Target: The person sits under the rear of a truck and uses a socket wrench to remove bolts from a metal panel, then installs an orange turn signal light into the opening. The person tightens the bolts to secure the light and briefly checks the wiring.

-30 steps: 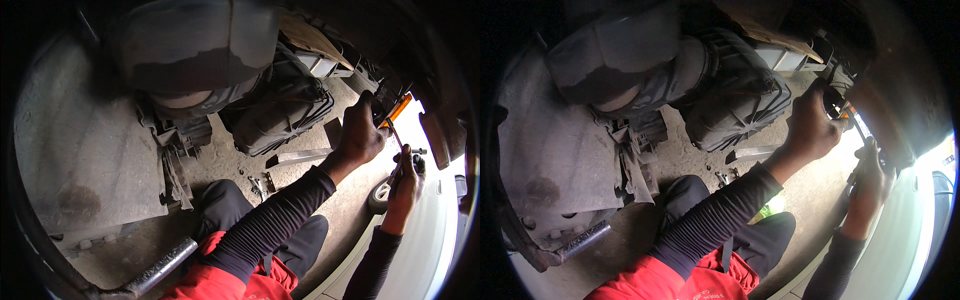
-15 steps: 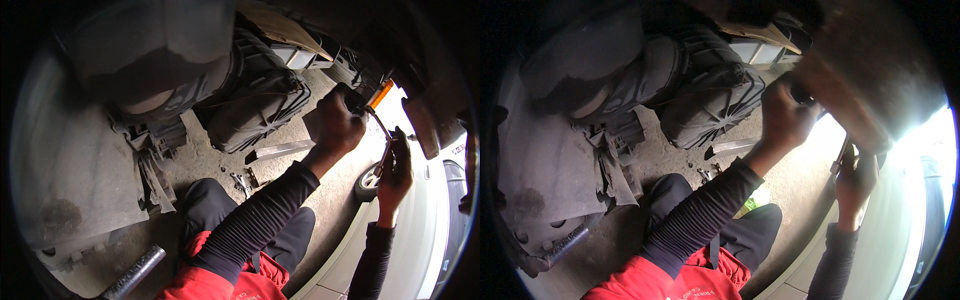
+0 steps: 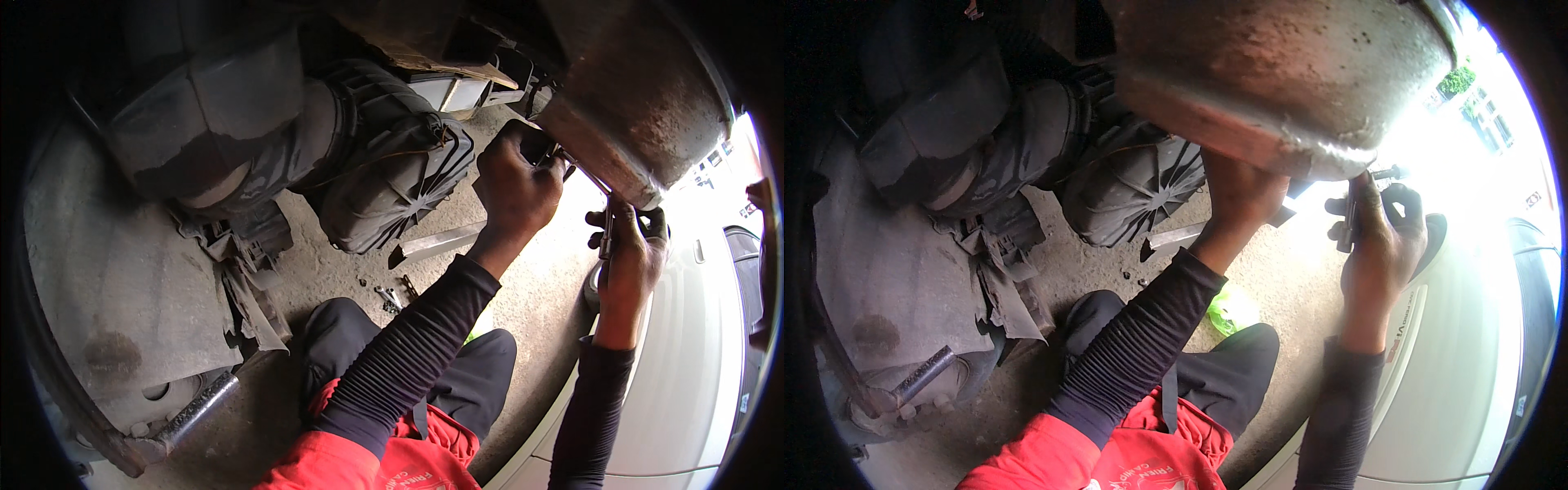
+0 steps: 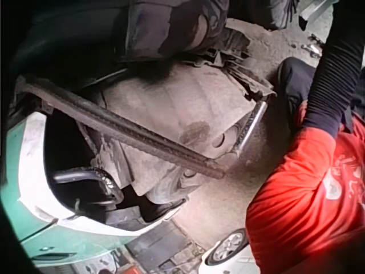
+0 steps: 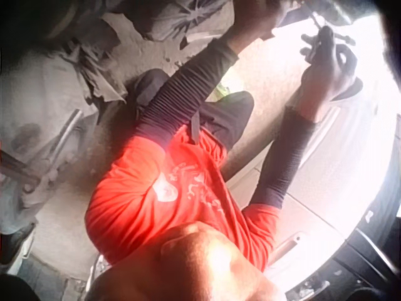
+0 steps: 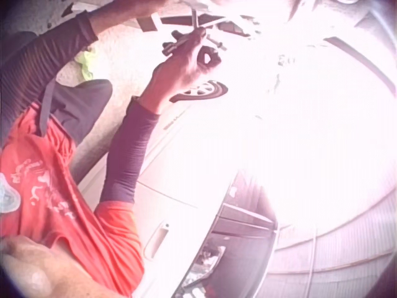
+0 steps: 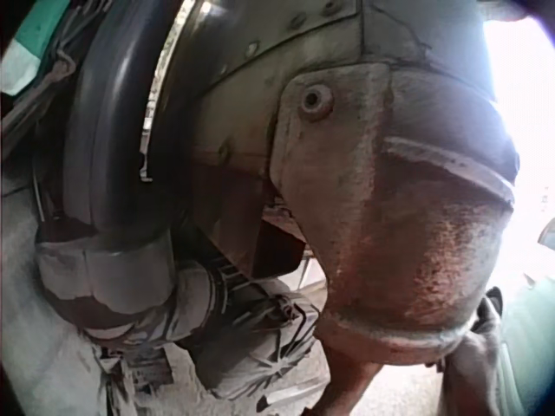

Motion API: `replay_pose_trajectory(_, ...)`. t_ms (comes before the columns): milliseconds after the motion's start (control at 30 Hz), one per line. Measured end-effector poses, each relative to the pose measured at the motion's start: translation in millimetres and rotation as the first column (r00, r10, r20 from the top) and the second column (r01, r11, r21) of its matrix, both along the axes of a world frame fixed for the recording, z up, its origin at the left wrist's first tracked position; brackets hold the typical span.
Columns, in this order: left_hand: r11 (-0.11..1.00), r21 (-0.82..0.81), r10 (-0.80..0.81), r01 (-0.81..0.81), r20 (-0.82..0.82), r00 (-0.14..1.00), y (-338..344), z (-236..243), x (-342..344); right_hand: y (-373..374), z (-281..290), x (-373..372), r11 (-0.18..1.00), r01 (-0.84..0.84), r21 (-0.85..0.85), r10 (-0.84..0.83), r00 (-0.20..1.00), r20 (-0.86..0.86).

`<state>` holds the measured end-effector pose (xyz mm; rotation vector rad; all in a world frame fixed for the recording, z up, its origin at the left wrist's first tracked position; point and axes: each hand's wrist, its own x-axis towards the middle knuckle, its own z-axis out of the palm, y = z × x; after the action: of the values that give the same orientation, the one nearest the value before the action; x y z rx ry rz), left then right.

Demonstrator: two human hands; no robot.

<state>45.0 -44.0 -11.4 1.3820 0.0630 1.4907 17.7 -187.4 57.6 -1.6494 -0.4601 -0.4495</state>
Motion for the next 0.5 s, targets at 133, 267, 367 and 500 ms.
replay_pose_trajectory(133, 1.000, -0.013, -0.025, 0.024, -0.024, 0.999, -0.9, 1.0, -0.4, -4.6, -6.4, -3.3, 0.984, -0.176, -0.031, 0.179, 0.968, 0.175)
replay_pose_trajectory(267, 1.000, -0.017, 0.003, -0.002, 0.071, 0.997, 1.5, 4.4, -0.8, -29.0, 4.0, 0.2, 0.830, 0.062, -0.555, 0.135, 0.942, 0.308)
replay_pose_trajectory(367, 1.000, -0.005, -0.019, 0.019, 0.062, 0.998, 4.4, 4.4, -3.9, -31.5, 9.9, 6.5, 0.691, 0.297, -0.659, 0.105, 0.861, 0.498)
replay_pose_trajectory(500, 0.998, 0.040, -0.057, 0.057, 0.012, 0.998, 5.5, 7.0, -7.7, -28.7, 0.9, 20.0, 0.817, 0.135, -0.560, -0.015, 0.977, 0.215)
